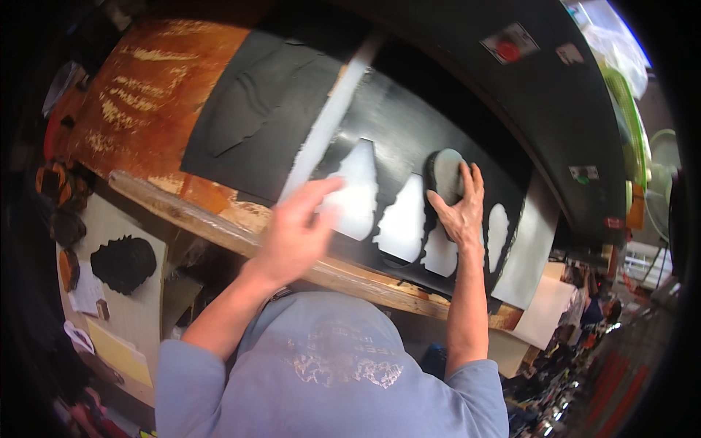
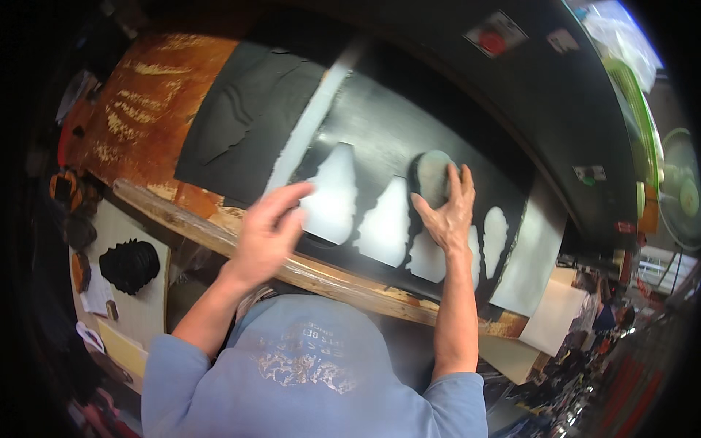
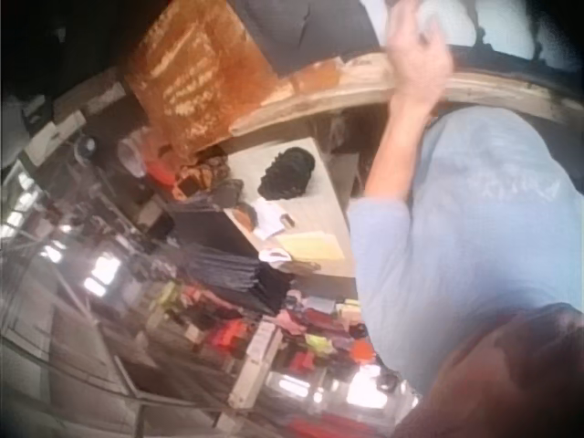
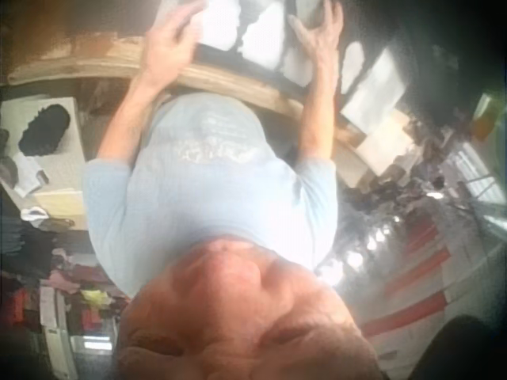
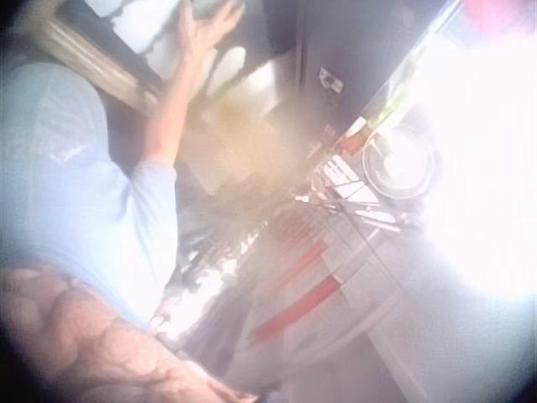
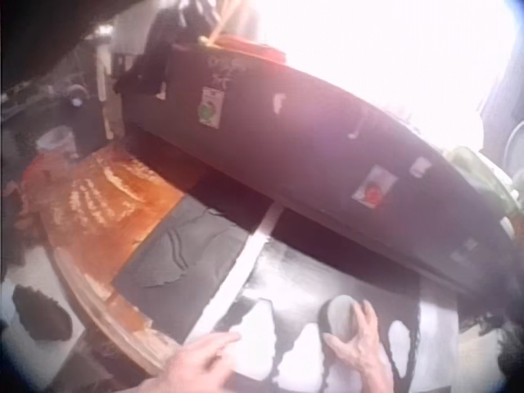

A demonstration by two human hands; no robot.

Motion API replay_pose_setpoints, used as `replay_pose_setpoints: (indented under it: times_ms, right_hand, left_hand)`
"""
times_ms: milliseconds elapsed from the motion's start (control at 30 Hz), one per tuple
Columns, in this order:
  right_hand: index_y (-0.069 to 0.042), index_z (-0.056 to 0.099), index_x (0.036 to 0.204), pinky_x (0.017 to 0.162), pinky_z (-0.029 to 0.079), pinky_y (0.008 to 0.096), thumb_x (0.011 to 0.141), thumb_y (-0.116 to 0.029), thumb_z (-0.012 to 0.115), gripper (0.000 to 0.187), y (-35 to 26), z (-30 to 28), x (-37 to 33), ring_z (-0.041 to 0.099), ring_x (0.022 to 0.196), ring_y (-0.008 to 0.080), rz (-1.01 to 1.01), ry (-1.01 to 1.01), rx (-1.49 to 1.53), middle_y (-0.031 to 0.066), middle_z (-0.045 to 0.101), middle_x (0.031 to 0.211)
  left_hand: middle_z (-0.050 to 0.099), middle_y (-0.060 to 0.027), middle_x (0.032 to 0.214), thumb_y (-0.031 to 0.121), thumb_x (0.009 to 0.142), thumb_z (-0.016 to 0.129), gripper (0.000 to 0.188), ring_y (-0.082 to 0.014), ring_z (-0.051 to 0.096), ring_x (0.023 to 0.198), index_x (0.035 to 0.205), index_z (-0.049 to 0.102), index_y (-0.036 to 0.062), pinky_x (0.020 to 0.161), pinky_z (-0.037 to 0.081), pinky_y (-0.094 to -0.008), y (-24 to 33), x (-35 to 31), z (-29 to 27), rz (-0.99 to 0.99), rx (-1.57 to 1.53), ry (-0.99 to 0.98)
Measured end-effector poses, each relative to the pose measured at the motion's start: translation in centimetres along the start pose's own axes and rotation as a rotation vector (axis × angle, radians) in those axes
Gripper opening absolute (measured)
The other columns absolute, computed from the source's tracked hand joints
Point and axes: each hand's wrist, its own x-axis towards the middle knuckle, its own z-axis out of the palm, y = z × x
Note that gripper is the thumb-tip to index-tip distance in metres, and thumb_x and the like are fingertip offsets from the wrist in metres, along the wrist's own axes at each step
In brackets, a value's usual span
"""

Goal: The person repeatedly places black rubber sheets and cutouts onto a heated press, closes the press, and then removes the pressed pieces. They handle multiple rubber items one at a time, flipping and repositioning them between cycles.

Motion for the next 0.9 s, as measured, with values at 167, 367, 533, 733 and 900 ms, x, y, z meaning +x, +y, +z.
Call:
replay_pose_setpoints:
  times_ms: [167, 367, 533, 733, 900]
  right_hand:
    - [0.002, 0.06, 0.147, 0.115, 0.048, 0.0519, 0.07, -0.034, 0.089, 0.09, -0.3, -0.2, 0.3, 0.047, 0.142, 0.0464, -0.077, 0.072, -0.015, 0.0316, 0.042, 0.161]
    - [-0.003, 0.063, 0.146, 0.116, 0.047, 0.0503, 0.069, -0.037, 0.089, 0.089, 1.0, 0.4, 0.5, 0.048, 0.141, 0.0442, -0.126, 0.108, -0.025, 0.0277, 0.044, 0.161]
    - [0.0, 0.064, 0.145, 0.115, 0.047, 0.0497, 0.066, -0.032, 0.088, 0.089, 1.8, -0.3, 0.6, 0.049, 0.141, 0.0435, -0.185, 0.061, 0.051, 0.0277, 0.046, 0.16]
    - [-0.002, 0.064, 0.145, 0.113, 0.049, 0.0501, 0.064, -0.028, 0.088, 0.089, 2.9, -2.7, 0.5, 0.051, 0.138, 0.0429, -0.298, -0.024, 0.079, 0.026, 0.046, 0.16]
    - [-0.006, 0.06, 0.147, 0.109, 0.051, 0.0521, 0.059, -0.018, 0.085, 0.092, 1.4, -5.8, 1.4, 0.052, 0.13, 0.0445, -0.666, -0.074, 0.094, 0.0254, 0.044, 0.159]
  left_hand:
    - [0.059, -0.032, 0.144, 0.013, 0.099, 0.07, 0.052, -0.0428, 0.064, 0.128, 0.145, 0.057, -0.0092, 0.11, 0.052, -0.0457, 1.6, 0.6, 10.7, 0.255, 0.254, -0.23]
    - [0.065, -0.0286, 0.133, 0.019, 0.099, 0.073, 0.058, -0.0353, 0.072, 0.102, 0.144, 0.055, -0.0121, 0.086, 0.061, -0.0437, 1.6, -1.5, 14.7, -0.108, 0.156, -0.417]
    - [0.073, -0.0256, 0.109, 0.024, 0.098, 0.073, 0.06, -0.0386, 0.074, 0.09, 0.136, 0.057, -0.0186, 0.081, 0.06, -0.0456, 3.0, -1.6, 17.7, -0.093, 0.179, -0.382]
    - [0.066, -0.0268, 0.073, 0.017, 0.099, 0.07, 0.026, -0.0505, 0.069, 0.077, 0.094, 0.058, -0.0048, 0.067, 0.054, -0.0538, 2.4, -0.4, 18.4, -0.113, 0.227, -0.394]
    - [0.066, -0.0312, 0.078, 0.009, 0.099, 0.068, 0.017, -0.054, 0.066, 0.079, 0.094, 0.059, -0.005, 0.066, 0.054, -0.0573, 3.1, -3.8, 18.7, 0.031, 0.336, -0.368]
